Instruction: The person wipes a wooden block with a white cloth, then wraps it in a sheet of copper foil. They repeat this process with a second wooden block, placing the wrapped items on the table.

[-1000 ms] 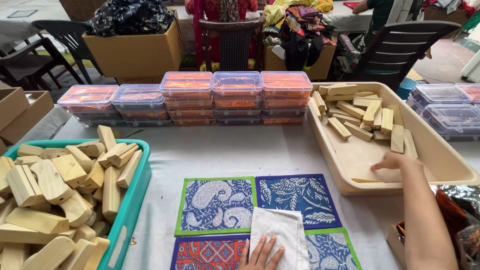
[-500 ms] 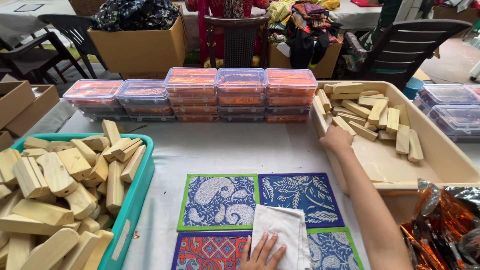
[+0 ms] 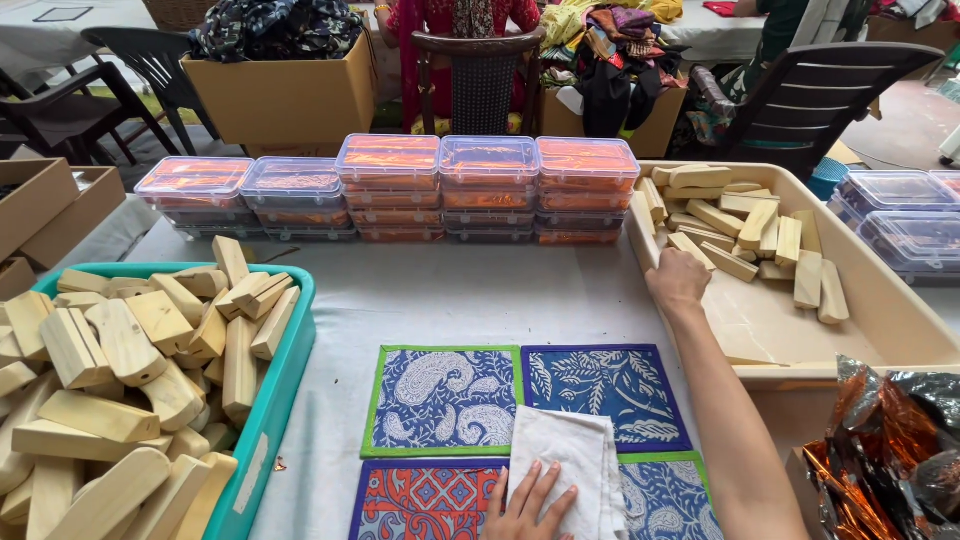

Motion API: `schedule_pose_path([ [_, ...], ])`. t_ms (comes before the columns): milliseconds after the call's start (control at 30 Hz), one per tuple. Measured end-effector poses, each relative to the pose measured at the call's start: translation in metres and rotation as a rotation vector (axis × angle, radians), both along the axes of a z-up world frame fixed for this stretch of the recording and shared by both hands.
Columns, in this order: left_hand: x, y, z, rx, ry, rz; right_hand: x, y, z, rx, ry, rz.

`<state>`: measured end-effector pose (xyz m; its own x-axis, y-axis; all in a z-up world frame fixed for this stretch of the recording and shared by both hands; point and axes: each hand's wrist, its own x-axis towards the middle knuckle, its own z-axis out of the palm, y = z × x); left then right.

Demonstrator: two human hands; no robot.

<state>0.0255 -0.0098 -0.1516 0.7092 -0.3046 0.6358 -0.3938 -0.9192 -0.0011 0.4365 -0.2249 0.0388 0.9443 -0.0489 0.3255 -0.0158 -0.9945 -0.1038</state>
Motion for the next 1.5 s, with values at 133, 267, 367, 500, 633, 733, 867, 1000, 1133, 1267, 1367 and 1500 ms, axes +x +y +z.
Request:
schedule_pose_path([
  [133, 0.002, -0.002, -0.005, 0.005, -0.020, 0.021, 0.000, -0.006, 0.020, -0.017, 0.047, 0.005],
  [267, 0.003, -0.004, -0.009, 0.005, -0.031, 0.033, 0.047, -0.062, 0.005, 0.194, 0.404, 0.112],
  [367, 0.009, -0.005, -0.020, 0.044, -0.083, 0.075, 0.070, -0.097, 0.006, -0.061, 0.405, 0.163],
  [500, 0.010, -0.013, -0.042, -0.009, -0.068, 0.098, 0.067, -0.140, 0.010, -0.145, 0.243, -0.030],
  [633, 0.028, -0.015, -0.067, 0.037, -0.239, 0.182, 0.096, -0.214, -0.024, 0.041, 0.175, -0.112],
  [733, 0.033, -0.013, -0.075, 0.143, -0.410, 0.253, 0.105, -0.232, -0.025, 0.190, 0.210, -0.193],
  [867, 0.045, -0.006, -0.093, 0.220, -0.487, 0.293, 0.103, -0.209, -0.006, 0.045, 0.489, -0.134],
  [1000, 0.030, -0.017, -0.092, 0.155, -0.424, 0.244, 0.076, -0.176, 0.020, 0.035, 0.734, -0.027],
  [1133, 0.020, -0.022, -0.079, 0.065, -0.319, 0.230, 0.046, -0.119, 0.078, 0.100, 0.923, 0.028],
  [1267, 0.014, -0.018, -0.064, 0.034, -0.196, 0.188, 0.034, -0.096, 0.128, 0.239, 1.207, 0.041],
  [1367, 0.011, -0.020, -0.062, 0.011, -0.127, 0.153, 0.094, -0.126, 0.086, 0.185, 0.906, 0.105],
  [1500, 0.016, -0.018, -0.069, 0.010, -0.148, 0.160, 0.093, -0.093, 0.053, -0.160, 0.300, 0.207],
])
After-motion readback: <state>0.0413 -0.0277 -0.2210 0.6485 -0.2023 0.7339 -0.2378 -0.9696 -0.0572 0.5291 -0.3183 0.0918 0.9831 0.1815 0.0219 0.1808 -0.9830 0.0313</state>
